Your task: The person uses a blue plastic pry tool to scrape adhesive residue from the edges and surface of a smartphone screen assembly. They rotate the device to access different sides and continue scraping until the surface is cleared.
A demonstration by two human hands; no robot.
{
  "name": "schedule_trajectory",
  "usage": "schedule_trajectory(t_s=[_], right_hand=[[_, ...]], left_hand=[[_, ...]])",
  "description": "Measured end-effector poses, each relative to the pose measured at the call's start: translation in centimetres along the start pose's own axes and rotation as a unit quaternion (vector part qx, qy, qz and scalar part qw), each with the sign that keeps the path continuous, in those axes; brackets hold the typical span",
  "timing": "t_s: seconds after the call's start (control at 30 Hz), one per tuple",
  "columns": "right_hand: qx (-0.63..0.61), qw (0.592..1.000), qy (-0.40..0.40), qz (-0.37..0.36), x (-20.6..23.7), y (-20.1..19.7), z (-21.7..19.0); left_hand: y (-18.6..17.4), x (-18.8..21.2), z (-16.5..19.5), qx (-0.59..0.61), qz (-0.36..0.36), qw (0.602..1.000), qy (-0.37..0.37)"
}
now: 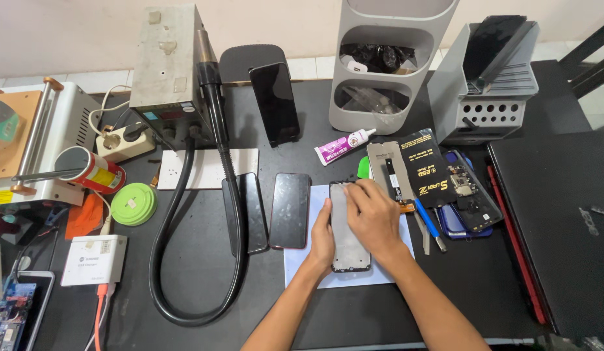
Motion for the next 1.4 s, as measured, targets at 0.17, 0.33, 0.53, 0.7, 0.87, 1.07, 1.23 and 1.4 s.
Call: schedule_trajectory(t_s=[0.17,0.33,0.53,0.7,0.87,1.07,1.23,1.4], right_hand=[[0.012,1.0,0.005,-0.007,-0.3,-0.6,0.4],[-0.015,1.0,-0.005,-0.002,-0.3,-0.3,0.6],[-0.046,0.997,0.061,-0.004,-0.9,-1.5,2.8],[-0.142,0.98,0.135,-0.037,-1.5,-1.6,4.1],[-0.167,0.96,0.185,-0.124,-1.2,-1.2,4.9],[-0.239,0.933,0.222,-0.154,-1.2,-0.8,6.3],[-0.143,0.974,0.135,-0.116,-1.3,-1.7,5.4],[-0.11,0.991,0.047,-0.064,-1.1,-1.6,3.4]], left_hand=[[-0.2,-0.4,0.4,0.015,-0.015,0.999,-0.042],[0.0,-0.1,0.9,0.006,-0.023,0.998,-0.057],[1.0,0.3,2.2,0.02,-0.116,0.99,-0.072],[1.3,0.5,2.7,0.034,-0.142,0.981,-0.129],[1.0,0.2,2.5,0.027,-0.178,0.97,-0.163],[1.0,0.2,1.9,0.021,-0.168,0.973,-0.154],[1.1,0.1,2.3,-0.005,-0.155,0.977,-0.145],[1.3,0.6,1.9,-0.067,-0.159,0.979,-0.11]])
Point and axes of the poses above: each hand's wrist, its own x-axis away from the middle knuckle, its own y-axis out of the palm, z = x × y, the point moved 1 cm from there along -x, towards the middle knuckle, and after that the axes turned 6 degrees about y, right-handed, at the moved point
